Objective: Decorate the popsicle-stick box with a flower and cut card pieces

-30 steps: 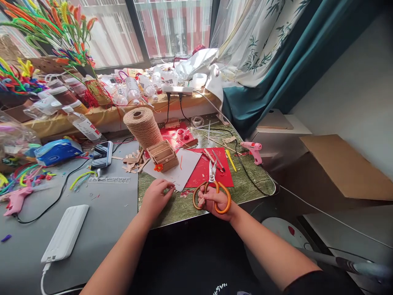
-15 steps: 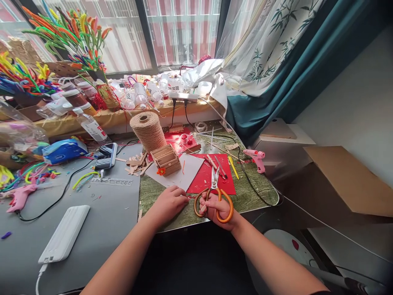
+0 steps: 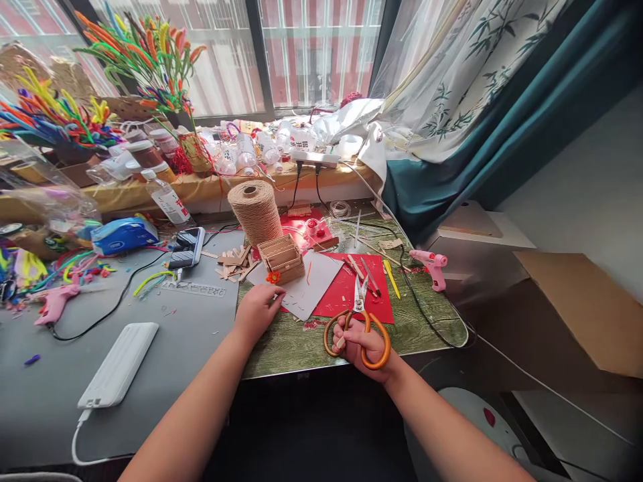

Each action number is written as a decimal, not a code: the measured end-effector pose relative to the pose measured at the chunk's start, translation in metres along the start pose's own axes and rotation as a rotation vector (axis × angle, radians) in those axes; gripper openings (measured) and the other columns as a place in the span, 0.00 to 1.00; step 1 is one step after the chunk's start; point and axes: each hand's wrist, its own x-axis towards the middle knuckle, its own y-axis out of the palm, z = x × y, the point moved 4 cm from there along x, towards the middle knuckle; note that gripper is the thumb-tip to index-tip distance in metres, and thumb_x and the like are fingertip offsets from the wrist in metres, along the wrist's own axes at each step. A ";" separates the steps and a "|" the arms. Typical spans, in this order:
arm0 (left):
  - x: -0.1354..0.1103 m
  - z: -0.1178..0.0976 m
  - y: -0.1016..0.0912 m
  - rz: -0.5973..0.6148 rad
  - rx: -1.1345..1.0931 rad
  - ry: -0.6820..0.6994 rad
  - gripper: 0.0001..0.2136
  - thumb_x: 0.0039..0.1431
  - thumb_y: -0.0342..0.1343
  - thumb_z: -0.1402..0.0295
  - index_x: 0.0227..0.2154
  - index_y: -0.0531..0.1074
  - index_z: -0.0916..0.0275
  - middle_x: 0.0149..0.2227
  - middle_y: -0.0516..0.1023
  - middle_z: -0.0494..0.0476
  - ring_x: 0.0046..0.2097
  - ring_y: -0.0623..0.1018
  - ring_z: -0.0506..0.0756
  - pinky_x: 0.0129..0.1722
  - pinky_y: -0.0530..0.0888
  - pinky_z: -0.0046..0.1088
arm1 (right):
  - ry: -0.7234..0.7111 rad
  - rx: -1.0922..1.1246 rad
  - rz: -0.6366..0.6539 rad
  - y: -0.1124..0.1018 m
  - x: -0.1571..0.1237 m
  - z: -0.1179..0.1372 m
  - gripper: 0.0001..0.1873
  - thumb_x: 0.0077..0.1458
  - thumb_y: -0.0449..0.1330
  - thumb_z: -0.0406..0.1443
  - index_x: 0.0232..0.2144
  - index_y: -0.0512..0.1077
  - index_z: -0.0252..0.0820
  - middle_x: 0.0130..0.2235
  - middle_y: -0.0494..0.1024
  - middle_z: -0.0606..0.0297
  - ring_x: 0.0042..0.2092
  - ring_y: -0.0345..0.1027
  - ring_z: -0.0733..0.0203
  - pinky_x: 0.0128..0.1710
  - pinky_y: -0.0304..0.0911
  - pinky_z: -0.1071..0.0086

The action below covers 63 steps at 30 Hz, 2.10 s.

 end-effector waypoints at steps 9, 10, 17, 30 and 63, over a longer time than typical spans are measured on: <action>-0.003 -0.004 0.014 0.024 0.104 0.174 0.07 0.68 0.54 0.67 0.39 0.78 0.59 0.37 0.82 0.58 0.40 0.78 0.58 0.45 0.73 0.37 | 0.002 -0.023 -0.005 0.005 0.000 -0.001 0.16 0.53 0.70 0.33 0.42 0.70 0.43 0.36 0.68 0.68 0.34 0.65 0.66 0.43 0.64 0.65; -0.003 -0.004 0.013 0.015 0.125 0.193 0.08 0.68 0.53 0.68 0.38 0.78 0.59 0.36 0.82 0.58 0.39 0.78 0.58 0.45 0.73 0.37 | 0.000 -0.024 -0.006 0.006 0.000 0.000 0.16 0.53 0.70 0.33 0.41 0.70 0.43 0.36 0.68 0.69 0.34 0.65 0.66 0.42 0.64 0.65; -0.002 -0.003 0.007 -0.036 0.170 0.170 0.08 0.68 0.53 0.69 0.38 0.78 0.59 0.36 0.81 0.59 0.39 0.77 0.58 0.43 0.72 0.37 | -0.013 -0.041 -0.011 0.009 -0.002 -0.002 0.14 0.55 0.69 0.33 0.42 0.70 0.43 0.37 0.67 0.68 0.35 0.65 0.66 0.43 0.64 0.65; -0.020 0.013 -0.017 -0.195 -0.159 -0.159 0.06 0.66 0.58 0.64 0.40 0.80 0.56 0.41 0.83 0.56 0.42 0.79 0.57 0.46 0.74 0.36 | -0.025 -0.040 -0.025 0.010 -0.005 -0.002 0.17 0.52 0.71 0.33 0.41 0.69 0.44 0.36 0.68 0.69 0.34 0.66 0.67 0.43 0.64 0.66; -0.052 -0.039 -0.024 0.286 -0.612 -0.273 0.15 0.68 0.52 0.56 0.29 0.69 0.60 0.27 0.70 0.50 0.31 0.68 0.52 0.34 0.65 0.27 | -0.172 -0.489 -0.358 0.070 0.017 -0.035 0.29 0.45 0.75 0.45 0.44 0.67 0.43 0.42 0.74 0.62 0.37 0.69 0.61 0.39 0.67 0.64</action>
